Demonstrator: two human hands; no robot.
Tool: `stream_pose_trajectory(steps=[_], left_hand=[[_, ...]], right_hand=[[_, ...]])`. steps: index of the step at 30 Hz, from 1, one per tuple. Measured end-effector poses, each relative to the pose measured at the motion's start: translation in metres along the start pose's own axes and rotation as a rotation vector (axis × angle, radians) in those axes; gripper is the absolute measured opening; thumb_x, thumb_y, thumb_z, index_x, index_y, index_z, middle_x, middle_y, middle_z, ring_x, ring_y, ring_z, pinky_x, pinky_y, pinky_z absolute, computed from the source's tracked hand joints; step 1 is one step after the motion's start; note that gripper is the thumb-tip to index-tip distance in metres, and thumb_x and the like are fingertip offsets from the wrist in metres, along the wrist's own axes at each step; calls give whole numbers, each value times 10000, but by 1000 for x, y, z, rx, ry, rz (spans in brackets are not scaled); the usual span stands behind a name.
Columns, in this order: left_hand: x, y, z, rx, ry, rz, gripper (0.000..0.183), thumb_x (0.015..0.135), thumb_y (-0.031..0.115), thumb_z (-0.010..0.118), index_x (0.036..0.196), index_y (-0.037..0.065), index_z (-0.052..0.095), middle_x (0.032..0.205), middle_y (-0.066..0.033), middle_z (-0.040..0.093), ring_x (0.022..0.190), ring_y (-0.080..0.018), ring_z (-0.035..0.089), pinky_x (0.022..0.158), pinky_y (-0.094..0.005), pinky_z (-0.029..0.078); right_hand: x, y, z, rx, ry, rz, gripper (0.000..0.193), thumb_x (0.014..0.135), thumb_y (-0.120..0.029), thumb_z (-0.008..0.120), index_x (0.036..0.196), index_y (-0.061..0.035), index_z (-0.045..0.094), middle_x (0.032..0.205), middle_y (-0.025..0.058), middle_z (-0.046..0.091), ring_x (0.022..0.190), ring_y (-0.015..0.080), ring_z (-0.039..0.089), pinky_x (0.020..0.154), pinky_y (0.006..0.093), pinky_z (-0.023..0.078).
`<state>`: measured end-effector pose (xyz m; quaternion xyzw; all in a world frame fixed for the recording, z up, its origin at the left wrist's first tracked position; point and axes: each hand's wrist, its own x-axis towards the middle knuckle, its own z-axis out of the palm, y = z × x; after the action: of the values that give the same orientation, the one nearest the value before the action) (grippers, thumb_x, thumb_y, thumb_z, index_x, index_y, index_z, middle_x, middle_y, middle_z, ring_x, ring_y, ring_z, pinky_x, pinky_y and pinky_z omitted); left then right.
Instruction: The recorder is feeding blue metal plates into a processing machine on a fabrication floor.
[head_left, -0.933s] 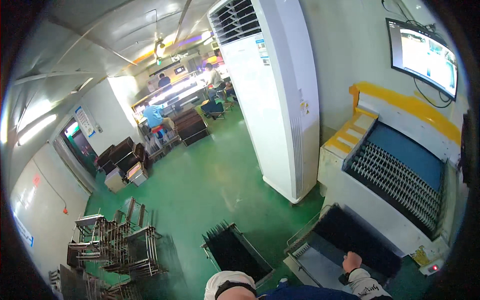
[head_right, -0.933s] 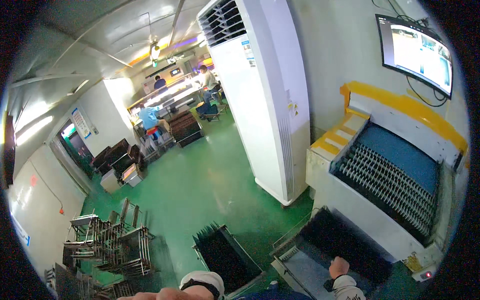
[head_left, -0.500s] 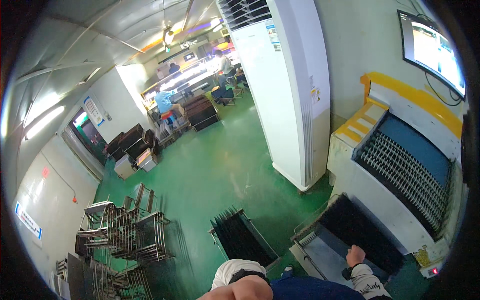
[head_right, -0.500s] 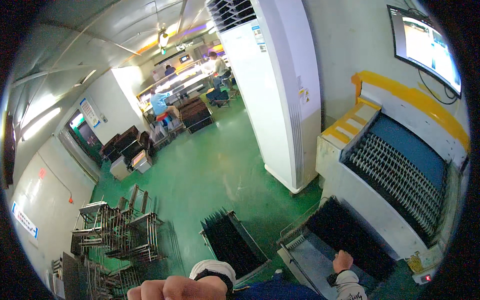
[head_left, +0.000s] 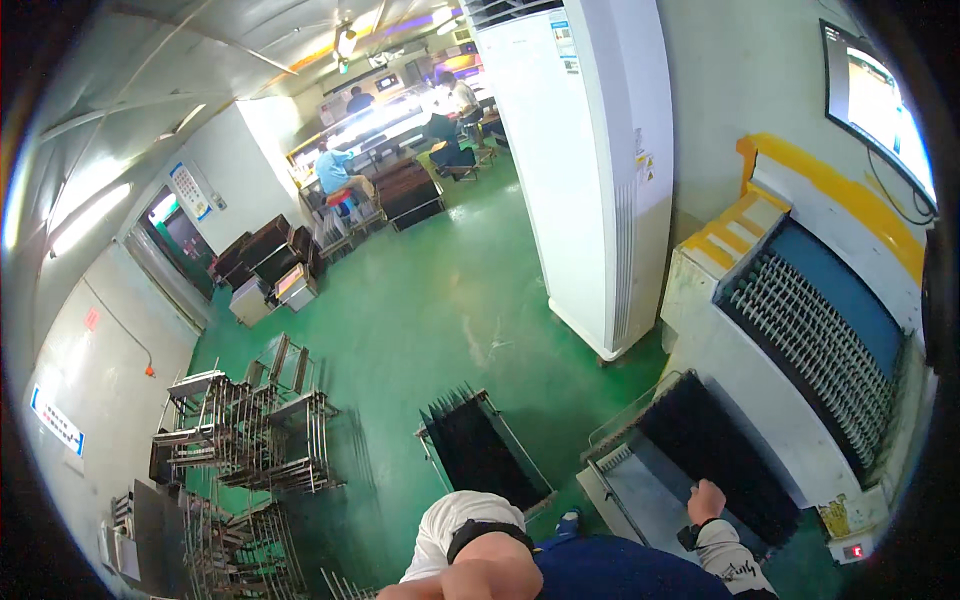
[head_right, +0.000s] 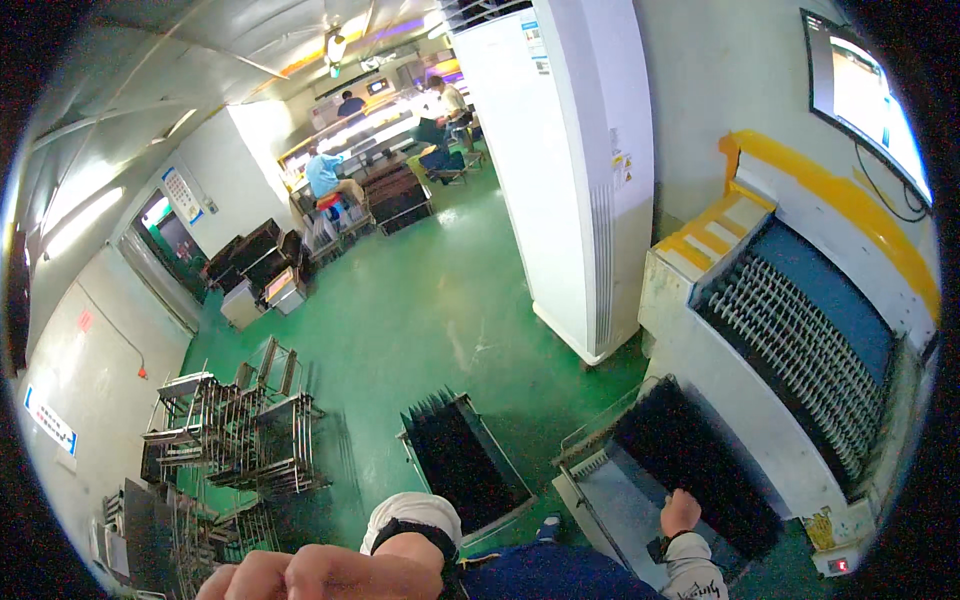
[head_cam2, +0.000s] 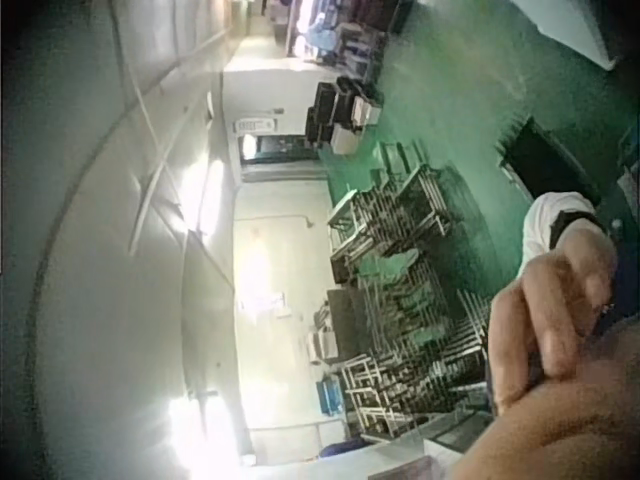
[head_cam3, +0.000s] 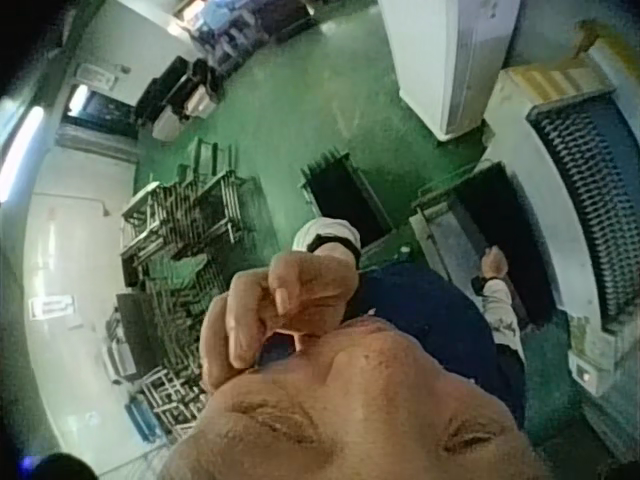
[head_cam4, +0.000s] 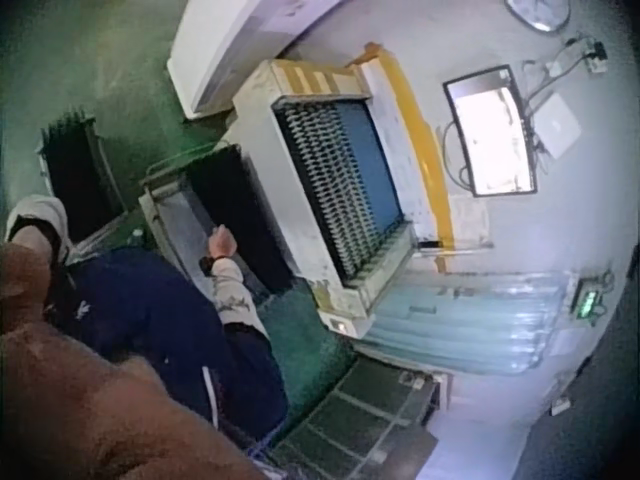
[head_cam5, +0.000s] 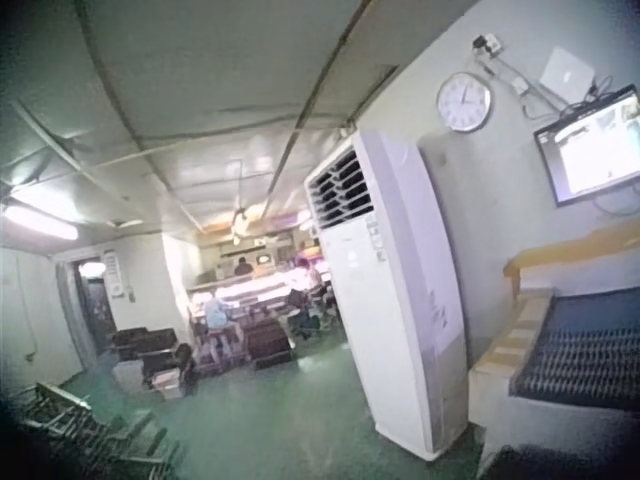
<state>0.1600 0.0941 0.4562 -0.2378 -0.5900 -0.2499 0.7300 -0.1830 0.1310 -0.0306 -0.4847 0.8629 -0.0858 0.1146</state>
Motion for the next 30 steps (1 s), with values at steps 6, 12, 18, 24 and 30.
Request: stream_pose_trajectory(steps=[6,12,18,24,30], left_hand=[[-10,0,-2,40,-30,35,372,935,86,620,1300,119,555,1358,-16,491,1290,-189,453,1056,-392,390],[-19,3,-1,-114,58,-36,212,930,64,620,1138,34,595,1209,-56,548,1234,-187,495,1038,-374,402],[-15,-16,-4,-244,39,166,137,921,67,633,1051,23,628,1161,-75,563,1174,-203,528,1031,-368,414],[-25,-3,-3,-21,51,20,118,909,62,643,1016,13,636,1138,-94,569,1144,-226,548,1025,-396,432],[-24,-34,-14,-164,-3,317,115,905,62,645,1009,12,636,1089,-90,583,1112,-248,573,1037,-429,448]], right_hand=[[2,6,6,-17,16,-2,178,864,-208,638,874,-30,649,894,179,657,879,366,640,755,477,492],[3,7,7,-16,30,-3,164,854,-193,650,875,-30,636,876,179,656,866,374,639,747,481,493],[4,10,13,-7,70,-33,168,840,-205,666,860,-42,627,865,173,657,855,378,639,741,485,493],[3,5,15,-13,43,-14,177,848,-215,660,862,-41,633,875,177,658,856,377,641,738,491,493],[1,6,10,-13,40,-5,171,862,-208,637,854,-37,649,858,178,662,846,379,642,742,492,494]])
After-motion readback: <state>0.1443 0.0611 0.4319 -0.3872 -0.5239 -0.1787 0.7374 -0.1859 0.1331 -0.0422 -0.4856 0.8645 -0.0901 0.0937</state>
